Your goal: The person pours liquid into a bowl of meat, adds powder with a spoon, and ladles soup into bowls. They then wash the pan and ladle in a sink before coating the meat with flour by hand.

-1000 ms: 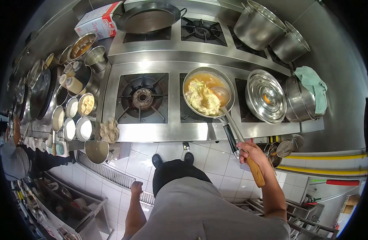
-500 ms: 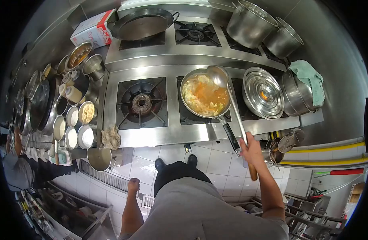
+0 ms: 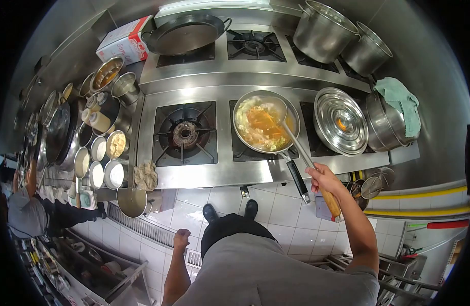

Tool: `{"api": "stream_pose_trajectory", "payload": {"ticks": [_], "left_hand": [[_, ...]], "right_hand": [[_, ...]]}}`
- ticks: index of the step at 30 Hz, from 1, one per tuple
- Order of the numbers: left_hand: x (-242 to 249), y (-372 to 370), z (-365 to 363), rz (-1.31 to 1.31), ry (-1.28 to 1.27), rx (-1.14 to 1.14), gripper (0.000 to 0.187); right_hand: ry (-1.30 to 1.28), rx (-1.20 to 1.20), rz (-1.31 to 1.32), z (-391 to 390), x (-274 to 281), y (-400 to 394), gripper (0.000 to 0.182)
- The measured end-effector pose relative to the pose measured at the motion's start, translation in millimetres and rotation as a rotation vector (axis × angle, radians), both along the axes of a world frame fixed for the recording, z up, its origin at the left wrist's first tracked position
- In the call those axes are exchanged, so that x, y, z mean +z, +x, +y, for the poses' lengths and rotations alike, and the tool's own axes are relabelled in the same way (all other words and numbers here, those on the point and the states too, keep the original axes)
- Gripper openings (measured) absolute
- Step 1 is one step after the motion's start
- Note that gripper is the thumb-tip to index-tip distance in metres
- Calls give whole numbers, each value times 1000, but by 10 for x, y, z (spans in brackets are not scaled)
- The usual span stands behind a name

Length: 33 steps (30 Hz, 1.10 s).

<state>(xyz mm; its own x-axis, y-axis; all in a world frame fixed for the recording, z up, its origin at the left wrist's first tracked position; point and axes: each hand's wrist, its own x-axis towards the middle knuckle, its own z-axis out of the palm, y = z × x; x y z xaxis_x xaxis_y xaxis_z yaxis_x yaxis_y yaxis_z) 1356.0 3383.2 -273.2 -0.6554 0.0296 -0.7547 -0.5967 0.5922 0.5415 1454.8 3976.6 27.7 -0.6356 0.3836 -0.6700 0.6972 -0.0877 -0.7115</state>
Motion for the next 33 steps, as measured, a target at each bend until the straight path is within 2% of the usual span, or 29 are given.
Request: {"api": "stream_pose_trajectory", "payload": {"ticks": [3,4,5,6,7,8,9,10,14,17,20,23,26,28,32,33], "left_hand": [[-116,-26,254,145,21,-183,30],[-113,-38,450,172,88,-258,33],[126,-81,769,107,222,-266,35],[442,-126,1149,55,307,-293,34],[368,-89,1433,5,522,-251,30],[600,-117,1800,11,512,-417,30],[640,-87,2131,-45,571,-477,33],[992,-46,2501,-221,809,-383,36],[1584,221,3747,-486,901,-320,52],[1634,357,4355,-674,1014,-101,58],[1916,402,4596,-721,1159,81,55],[1980,424,4653,-691,1156,159,48],[1953,417,4570,-569,1036,136,41],[2011,403,4453,-437,869,111,38],[2053,232,4132,-314,724,-40,37],[2081,175,4059,-317,704,-69,37]], "right_hand": [[-348,-172,24,-205,222,-48,21],[-464,-225,52,-239,226,-31,22],[-579,-278,82,-269,234,-14,22],[-567,-266,86,-300,257,-6,22],[-554,-253,90,-332,291,8,22],[-543,-240,92,-364,321,28,22],[-533,-226,95,-381,335,47,23],[-453,-188,86,-379,338,67,23],[-170,-88,98,-317,327,143,25],[64,26,90,-152,288,227,25],[257,88,77,-7,255,305,24],[732,293,188,269,-50,426,24],[1016,363,83,417,-109,320,25],[1057,424,83,605,-351,244,26],[1105,474,158,638,-592,100,26],[840,406,140,577,-545,61,26]]}}
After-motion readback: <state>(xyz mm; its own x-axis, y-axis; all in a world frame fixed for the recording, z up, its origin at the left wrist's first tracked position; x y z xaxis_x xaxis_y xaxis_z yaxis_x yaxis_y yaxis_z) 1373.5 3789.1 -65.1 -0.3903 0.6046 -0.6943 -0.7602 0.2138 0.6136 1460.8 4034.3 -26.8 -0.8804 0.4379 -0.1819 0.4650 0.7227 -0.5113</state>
